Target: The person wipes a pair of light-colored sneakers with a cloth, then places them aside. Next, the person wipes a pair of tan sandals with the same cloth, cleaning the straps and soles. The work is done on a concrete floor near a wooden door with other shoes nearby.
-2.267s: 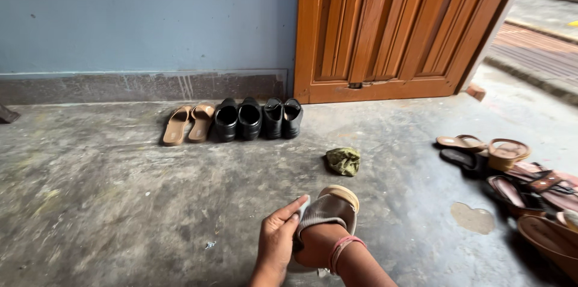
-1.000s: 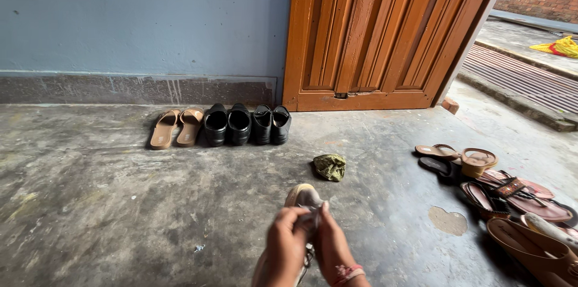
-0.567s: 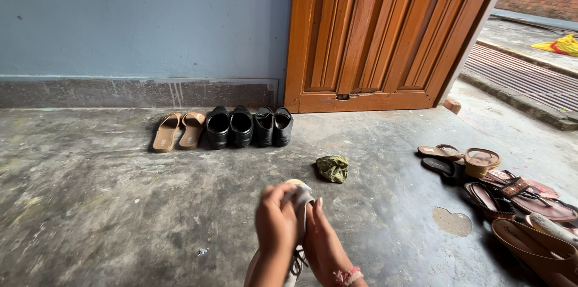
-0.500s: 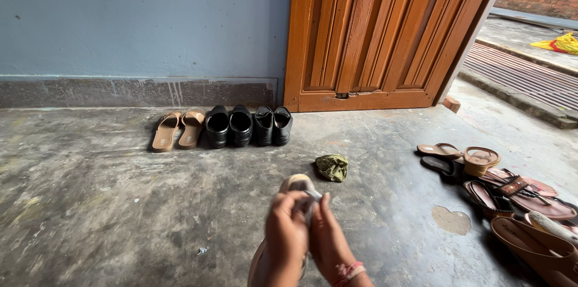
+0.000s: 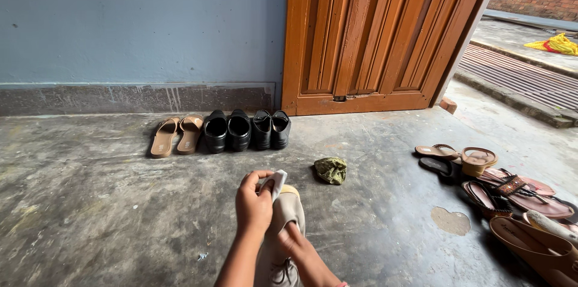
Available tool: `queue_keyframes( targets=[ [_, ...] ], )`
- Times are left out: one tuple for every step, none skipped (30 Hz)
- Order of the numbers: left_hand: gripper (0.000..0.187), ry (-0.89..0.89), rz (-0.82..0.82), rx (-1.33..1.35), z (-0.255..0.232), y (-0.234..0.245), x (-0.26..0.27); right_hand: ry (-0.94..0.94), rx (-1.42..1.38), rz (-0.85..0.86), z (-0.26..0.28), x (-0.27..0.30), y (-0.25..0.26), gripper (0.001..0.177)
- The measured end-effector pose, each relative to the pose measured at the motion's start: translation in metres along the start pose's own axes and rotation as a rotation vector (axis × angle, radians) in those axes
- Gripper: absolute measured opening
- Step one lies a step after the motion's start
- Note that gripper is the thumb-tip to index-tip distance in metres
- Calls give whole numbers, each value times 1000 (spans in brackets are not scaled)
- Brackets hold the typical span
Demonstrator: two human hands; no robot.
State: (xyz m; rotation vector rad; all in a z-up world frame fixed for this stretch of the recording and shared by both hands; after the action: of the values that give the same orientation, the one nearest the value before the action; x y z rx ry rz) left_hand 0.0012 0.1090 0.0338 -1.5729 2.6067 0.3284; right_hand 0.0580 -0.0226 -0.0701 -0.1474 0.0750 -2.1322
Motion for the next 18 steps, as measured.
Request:
queue_keyframes(
  targets=[
    [18, -100, 45, 95, -2, 3, -2, 67, 197, 21, -2, 1, 3, 67],
    [22, -198, 91, 188, -3, 6, -3, 134, 392, 39, -5, 4, 7, 66],
    [26, -297, 138, 283, -4, 7, -4, 200, 588, 56, -7, 7, 11, 64],
    [30, -340, 172, 184, -3, 9, -2, 210, 629, 58, -10, 8, 15, 61],
    [33, -383, 206, 85, -1, 10, 0, 220, 671, 59, -13, 10, 18, 59],
    [37, -429, 241, -15, -1, 10, 1, 233, 712, 60, -16, 11, 20, 57],
    [36, -352, 261, -21, 1, 11, 3, 207, 654, 47, -19, 12, 21, 57],
    [36, -276, 284, -24, 3, 10, 6, 181, 598, 31, -21, 13, 22, 58],
    [35, -200, 306, -27, 5, 9, 9, 156, 542, 15, -21, 14, 22, 59],
    [34, -228, 283, -49, 4, 8, 12, 147, 390, -21, -21, 14, 21, 56],
    [34, -255, 261, -71, 4, 7, 15, 137, 239, -57, -18, 12, 19, 54],
    [34, -283, 238, -94, 3, 7, 17, 127, 87, -91, -14, 12, 15, 52],
    [33, -286, 245, -129, 4, 5, 19, 115, -194, -122, -9, 14, 12, 55],
    [32, -291, 253, -165, 3, 3, 20, 104, -476, -151, 0, 15, 9, 57],
    [31, -297, 261, -202, 3, 0, 22, 91, -758, -180, 9, 17, 5, 60],
    [30, -401, 222, -244, 2, -3, 24, 60, -819, -168, 20, 19, 0, 63],
    [30, -506, 182, -287, 2, -7, 29, 29, -880, -156, 30, 22, -4, 67],
    [30, -611, 145, -329, 3, -12, 34, -1, -942, -146, 38, 27, -8, 71]
  ],
)
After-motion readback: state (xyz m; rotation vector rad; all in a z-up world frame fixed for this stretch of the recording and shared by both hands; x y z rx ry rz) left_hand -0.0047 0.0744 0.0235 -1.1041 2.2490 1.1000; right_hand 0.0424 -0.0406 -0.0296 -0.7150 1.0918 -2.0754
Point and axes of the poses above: each hand's wrist, its own x-axis away from the middle knuckle, its own y-axis out of the back of the hand, z = x × y, the point moved 2 cm from there along -x, towards the middle knuckle
